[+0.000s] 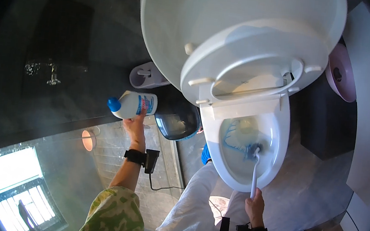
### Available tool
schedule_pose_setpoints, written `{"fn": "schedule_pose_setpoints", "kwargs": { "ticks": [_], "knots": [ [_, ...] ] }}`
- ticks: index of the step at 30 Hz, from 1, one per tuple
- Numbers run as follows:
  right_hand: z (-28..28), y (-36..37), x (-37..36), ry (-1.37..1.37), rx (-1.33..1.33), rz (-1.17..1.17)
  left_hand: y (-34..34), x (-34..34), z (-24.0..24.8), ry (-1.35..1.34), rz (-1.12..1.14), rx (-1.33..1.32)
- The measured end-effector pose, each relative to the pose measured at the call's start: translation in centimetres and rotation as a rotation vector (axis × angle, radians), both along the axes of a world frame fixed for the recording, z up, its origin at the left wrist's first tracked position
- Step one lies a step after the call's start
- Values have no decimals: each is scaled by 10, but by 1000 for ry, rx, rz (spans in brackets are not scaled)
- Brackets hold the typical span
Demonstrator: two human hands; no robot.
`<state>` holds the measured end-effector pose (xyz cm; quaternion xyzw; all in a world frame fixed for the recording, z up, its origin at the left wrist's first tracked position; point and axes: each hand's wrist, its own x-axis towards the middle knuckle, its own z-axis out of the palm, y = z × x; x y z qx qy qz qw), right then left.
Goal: Cleaning the bathroom sink, counter, and toilet bowl using a cloth, brush, and cleaning solution.
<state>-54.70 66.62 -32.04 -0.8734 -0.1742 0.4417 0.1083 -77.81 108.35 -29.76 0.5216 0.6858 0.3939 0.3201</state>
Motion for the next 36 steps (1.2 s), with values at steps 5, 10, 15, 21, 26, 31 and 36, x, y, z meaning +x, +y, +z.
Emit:
{"fn": "schedule_pose_setpoints", "kwargs": {
  "ticks": [5, 10, 15, 21, 26, 31, 36],
  "knots": [
    [12, 16, -16, 60, -240, 141, 53, -29, -9, -227, 140, 129],
    [4, 49, -31, 58, -264, 107, 97, -33, -24, -381, 172, 75],
    [-5, 49, -40, 15, -202, 145, 127, -17, -25, -263, 262, -1],
    [-6, 43, -35, 9, -179, 73, 62, -23, -39, -410, 148, 54],
    [-16, 37, -31, 4, -81, 137, 47, 32, -64, -219, -28, -79],
    [-14, 55, -24, -177, -281, 323, 85, 64, -95, -426, 36, -147],
    [-3, 48, -58, 42, -122, 258, 126, 14, -187, -317, -273, -42]
  ]
}}
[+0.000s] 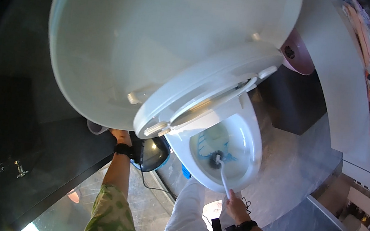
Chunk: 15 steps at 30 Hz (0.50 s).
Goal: Cleaning the bathroom sink, counter, and toilet bowl using a cloth, brush, and cleaning solution.
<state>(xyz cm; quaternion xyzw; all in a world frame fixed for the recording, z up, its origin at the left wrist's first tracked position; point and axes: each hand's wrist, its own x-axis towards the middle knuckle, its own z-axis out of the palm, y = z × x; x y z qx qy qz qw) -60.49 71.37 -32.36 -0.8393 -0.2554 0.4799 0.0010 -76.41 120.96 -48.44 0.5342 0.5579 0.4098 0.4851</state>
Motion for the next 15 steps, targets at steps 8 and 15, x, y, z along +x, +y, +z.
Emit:
{"fn": "schedule_pose_setpoints", "kwargs": {
  "ticks": [8, 15],
  "knots": [
    [-39, 79, 23, 412, 115, -945, -6, 1, -4, -64, -95, -400],
    [24, -70, 59, -113, -75, 289, 10, 5, 0, -327, 51, -415]
  ]
}}
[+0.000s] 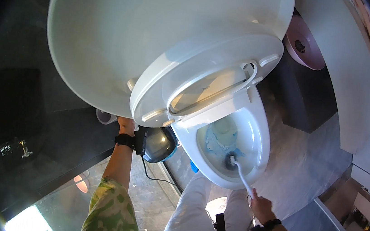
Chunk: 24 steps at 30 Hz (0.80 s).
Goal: Cleaning the bathroom sink, counter, and toilet bowl using a cloth, brush, and cleaning solution.
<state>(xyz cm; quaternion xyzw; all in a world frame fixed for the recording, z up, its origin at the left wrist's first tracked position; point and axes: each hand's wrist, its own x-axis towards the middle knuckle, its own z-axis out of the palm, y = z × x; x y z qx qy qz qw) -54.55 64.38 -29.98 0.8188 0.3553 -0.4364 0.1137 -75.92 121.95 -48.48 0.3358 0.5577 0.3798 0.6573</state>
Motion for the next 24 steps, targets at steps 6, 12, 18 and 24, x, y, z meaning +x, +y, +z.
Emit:
{"fn": "schedule_pose_setpoints", "kwargs": {
  "ticks": [6, 12, 18, 24],
  "knots": [
    [-31, 30, 58, -275, 243, 241, 3, -36, 38, 302, -162, 193],
    [-38, 31, -10, -88, -14, -45, -42, 39, 119, 218, 18, -42],
    [-47, 59, -49, 161, 269, -408, -32, 62, 131, 362, -85, 138],
    [-69, 109, -93, 308, 565, -627, 68, -49, 93, -194, 214, 90]
  ]
}}
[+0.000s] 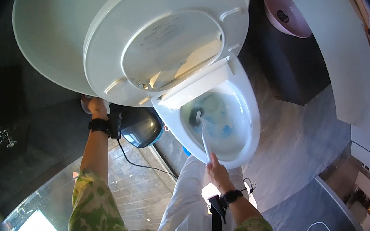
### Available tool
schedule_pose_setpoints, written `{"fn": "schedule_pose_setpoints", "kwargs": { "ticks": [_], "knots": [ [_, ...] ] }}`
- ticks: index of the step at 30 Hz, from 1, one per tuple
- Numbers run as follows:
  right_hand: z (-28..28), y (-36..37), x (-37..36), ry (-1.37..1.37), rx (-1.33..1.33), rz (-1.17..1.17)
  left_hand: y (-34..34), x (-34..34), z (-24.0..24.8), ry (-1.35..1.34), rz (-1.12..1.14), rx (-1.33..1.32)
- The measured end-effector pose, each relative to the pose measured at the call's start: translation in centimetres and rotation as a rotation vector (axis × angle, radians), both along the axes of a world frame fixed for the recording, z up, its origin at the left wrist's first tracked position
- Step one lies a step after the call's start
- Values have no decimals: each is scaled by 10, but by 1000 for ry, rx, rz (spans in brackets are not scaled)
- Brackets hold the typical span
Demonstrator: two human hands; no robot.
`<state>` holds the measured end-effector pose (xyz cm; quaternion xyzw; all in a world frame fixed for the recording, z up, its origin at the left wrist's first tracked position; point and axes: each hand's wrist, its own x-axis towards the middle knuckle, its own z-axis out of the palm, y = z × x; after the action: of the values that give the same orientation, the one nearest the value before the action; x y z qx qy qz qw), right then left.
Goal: Cleaning the bathroom sink, counter, and toilet bowl using a cloth, brush, and cleaning solution.
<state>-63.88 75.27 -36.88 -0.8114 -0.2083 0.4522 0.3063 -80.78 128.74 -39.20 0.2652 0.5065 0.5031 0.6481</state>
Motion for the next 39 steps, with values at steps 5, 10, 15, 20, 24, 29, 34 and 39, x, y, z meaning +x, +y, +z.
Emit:
{"fn": "schedule_pose_setpoints", "kwargs": {
  "ticks": [5, 10, 15, 20, 24, 29, 34, 39],
  "knots": [
    [56, -78, 27, -47, -317, 309, -98, 111, 39, 708, 109, 186],
    [14, -28, 42, -103, -242, 235, -107, 117, 51, 329, 133, 105],
    [21, -49, 39, -178, -299, 288, -81, 81, 20, 478, 119, 134],
    [75, -126, 79, -321, -544, 679, -100, 78, 49, 306, -143, -14],
    [67, -121, 117, -578, -518, 723, -114, 82, 45, 282, -121, -62],
    [12, -87, 149, -727, -420, 568, -122, 71, 53, 374, -224, -51],
    [46, -124, 91, -326, -609, 544, -138, 44, 95, 325, -386, 130],
    [75, -155, 61, -280, -466, 451, -183, 113, 181, 210, -347, 364]
  ]
}}
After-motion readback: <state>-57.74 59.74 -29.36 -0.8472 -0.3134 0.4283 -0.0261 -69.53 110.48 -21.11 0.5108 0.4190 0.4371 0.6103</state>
